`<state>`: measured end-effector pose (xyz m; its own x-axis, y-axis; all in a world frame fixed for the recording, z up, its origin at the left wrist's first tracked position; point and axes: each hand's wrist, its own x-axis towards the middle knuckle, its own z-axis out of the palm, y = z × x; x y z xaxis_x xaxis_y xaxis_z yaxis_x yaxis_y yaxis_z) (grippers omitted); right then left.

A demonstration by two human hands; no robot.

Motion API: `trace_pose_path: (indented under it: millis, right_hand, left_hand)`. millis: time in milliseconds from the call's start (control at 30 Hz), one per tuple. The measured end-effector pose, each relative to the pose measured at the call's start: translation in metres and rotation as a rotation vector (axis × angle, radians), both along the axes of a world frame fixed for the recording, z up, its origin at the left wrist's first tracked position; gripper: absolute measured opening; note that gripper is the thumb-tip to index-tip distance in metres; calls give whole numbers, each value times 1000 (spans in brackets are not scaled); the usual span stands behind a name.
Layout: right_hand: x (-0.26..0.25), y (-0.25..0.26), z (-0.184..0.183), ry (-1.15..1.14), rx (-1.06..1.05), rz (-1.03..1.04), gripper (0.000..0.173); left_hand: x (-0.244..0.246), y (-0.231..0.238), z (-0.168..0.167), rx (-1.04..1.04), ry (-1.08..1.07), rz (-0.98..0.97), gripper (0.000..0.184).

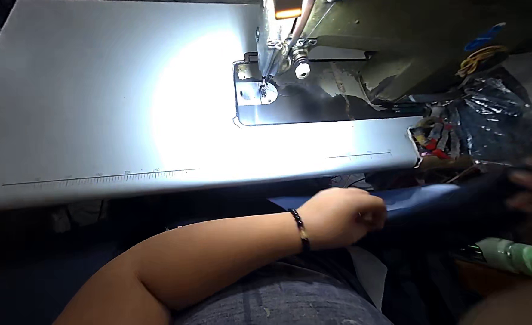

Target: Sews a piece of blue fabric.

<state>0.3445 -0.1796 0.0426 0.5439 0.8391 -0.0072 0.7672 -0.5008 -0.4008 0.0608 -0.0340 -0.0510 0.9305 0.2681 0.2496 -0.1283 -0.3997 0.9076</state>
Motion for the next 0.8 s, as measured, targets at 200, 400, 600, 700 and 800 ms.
trace_pose_path:
  millis: [200, 400, 600, 700, 800]
  right_hand:
    - [-145, 219, -65, -234, -89, 327, 25]
    - [-198, 270, -103, -129, 137, 548, 19]
    - [-197, 239, -108, -76, 205, 598, 24]
    - [-200, 216, -126, -97, 187, 615, 36]
    - [-193, 218, -130, -88, 135, 655, 40]
  left_hand:
    - [-97, 42, -52, 198, 94, 539, 20]
    - [-138, 40, -51, 594, 315, 756, 30]
    - [-134, 100, -36, 695, 243, 499, 18]
    - [-130, 122, -37, 774, 309, 318, 52]
    - [-122, 122, -42, 912, 409, 206, 64]
